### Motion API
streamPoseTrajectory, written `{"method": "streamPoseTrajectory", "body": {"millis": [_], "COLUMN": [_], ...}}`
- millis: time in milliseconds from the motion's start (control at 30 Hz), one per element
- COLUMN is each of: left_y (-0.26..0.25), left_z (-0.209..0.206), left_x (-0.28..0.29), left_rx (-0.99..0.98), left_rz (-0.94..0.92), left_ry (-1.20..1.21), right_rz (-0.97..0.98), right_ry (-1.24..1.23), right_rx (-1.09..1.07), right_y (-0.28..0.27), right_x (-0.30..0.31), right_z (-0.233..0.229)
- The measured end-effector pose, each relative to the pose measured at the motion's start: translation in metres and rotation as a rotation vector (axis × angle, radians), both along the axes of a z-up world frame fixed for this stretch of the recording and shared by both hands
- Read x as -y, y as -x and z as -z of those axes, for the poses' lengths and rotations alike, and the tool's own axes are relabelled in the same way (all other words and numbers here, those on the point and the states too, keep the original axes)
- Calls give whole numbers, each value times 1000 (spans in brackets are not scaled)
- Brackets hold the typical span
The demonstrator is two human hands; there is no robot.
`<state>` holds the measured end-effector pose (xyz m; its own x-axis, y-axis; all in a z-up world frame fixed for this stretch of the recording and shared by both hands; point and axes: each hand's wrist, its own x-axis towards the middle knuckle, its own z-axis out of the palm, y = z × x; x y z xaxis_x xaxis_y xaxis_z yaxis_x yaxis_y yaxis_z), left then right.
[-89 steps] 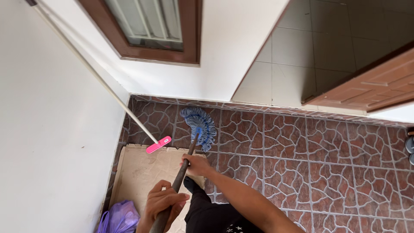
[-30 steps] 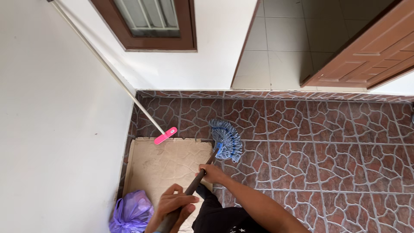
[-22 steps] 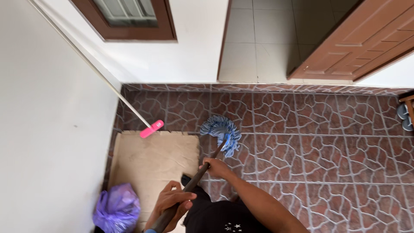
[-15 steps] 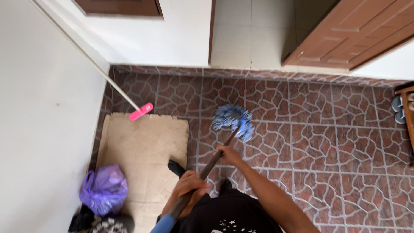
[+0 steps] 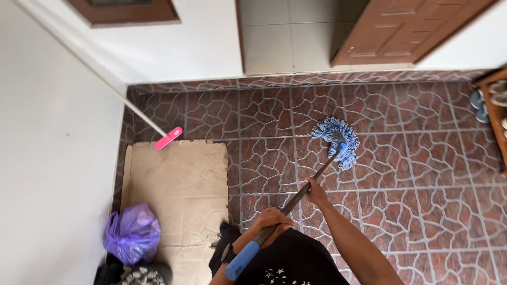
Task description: The person mops a tiled floor using a mop, moving it across the surface near an entryway and a shoe rack.
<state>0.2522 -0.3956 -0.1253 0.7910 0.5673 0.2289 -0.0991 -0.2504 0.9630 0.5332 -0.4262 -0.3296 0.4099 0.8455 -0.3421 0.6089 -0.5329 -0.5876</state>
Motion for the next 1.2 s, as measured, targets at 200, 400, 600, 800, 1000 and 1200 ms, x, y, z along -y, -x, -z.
{"method": "streamPoseTrajectory", "body": {"millis": [200,400,600,800,1000,1200], "left_y": [54,138,224,278,299,276], "left_z": [-5,-24,-83,-122,-143,-127], "left_x": [-6,-6,-8,-11,2,28], "left_rx": [3,13,-54,22,105,117], "left_rz": [37,-101,-149,-260,-358,-377], "left_ry": [-158,-77,-86,-162,-249,-304], "right_rz": [-2,-166,-359,-441,-513,-561], "right_ry": [69,69,-130,-179,6,-93], "right_rx": [-73,-101,-365,-356,-352,-296], "right_y": [63,146,240,323,369,354], "right_x": [-1,-25,-37,-49,-44,-18], "right_z": [-10,3,19,5,-26,-46]}}
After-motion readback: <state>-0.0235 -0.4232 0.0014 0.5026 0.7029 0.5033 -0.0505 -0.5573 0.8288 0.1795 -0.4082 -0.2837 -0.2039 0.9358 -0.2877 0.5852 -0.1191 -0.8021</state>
